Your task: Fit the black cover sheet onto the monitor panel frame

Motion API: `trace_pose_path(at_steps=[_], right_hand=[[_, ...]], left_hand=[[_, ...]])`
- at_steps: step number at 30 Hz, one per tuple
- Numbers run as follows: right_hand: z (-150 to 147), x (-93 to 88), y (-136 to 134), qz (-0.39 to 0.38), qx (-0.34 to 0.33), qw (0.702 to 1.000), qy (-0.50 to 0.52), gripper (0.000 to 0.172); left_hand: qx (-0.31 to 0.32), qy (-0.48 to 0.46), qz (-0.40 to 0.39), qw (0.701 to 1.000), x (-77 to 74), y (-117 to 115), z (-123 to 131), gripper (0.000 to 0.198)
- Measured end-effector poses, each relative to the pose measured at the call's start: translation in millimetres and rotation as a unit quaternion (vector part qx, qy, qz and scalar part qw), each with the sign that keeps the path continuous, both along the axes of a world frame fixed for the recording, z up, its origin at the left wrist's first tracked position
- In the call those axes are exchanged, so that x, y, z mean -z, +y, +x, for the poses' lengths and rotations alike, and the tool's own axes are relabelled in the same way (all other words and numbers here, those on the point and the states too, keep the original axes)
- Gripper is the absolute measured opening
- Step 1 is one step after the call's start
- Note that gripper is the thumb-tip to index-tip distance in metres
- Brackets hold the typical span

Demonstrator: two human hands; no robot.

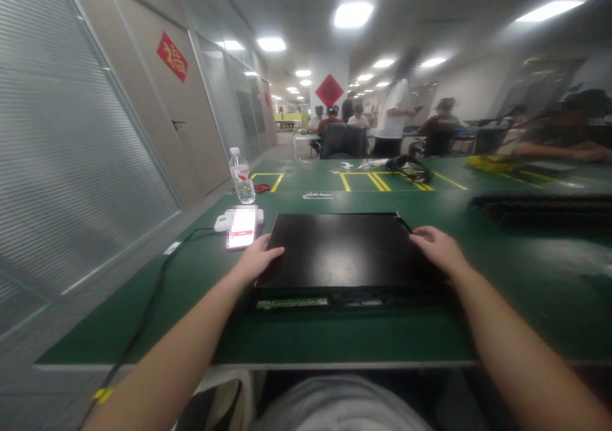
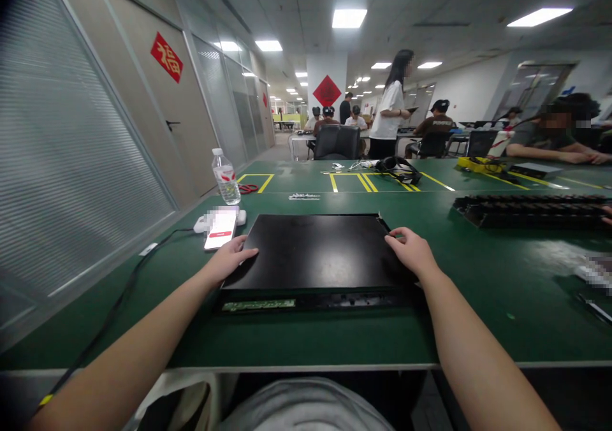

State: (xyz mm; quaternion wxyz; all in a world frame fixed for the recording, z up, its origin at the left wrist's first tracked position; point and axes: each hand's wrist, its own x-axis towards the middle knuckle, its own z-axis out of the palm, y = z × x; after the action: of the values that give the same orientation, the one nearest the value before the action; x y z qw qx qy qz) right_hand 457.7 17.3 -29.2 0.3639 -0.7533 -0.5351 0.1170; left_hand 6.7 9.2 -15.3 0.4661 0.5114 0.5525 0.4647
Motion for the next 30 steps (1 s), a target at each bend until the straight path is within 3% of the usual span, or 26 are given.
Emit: trace_pose_path(at_steps=[10,18,23,30], right_hand=[[4.6,4.5,2.7,-0.014,0.005,1.000,0.010,0.025],[4.1,1.5,2.6,-0.022,0.010,1.000,-0.017,0.024],[3.9,1.2,3.6,-0.037,0.014,0.998,-0.044,0.023],[1.8,0.9,4.7,-0.042,0.012,0.997,-0.060,0.023]], left_hand=[[0.018,0.007,-0.018,1.000,4.7,5.7,-5.2,0.064],[0.042,-0.067,-0.043,0.996,2.9,3.6,-6.2,0.057],[0.008,-0.056,-0.026,0.998,6.5,6.7,-6.2,0.063],[0.029,-0.044,-0.040,0.998,2.2,4.5,-6.7,0.060]])
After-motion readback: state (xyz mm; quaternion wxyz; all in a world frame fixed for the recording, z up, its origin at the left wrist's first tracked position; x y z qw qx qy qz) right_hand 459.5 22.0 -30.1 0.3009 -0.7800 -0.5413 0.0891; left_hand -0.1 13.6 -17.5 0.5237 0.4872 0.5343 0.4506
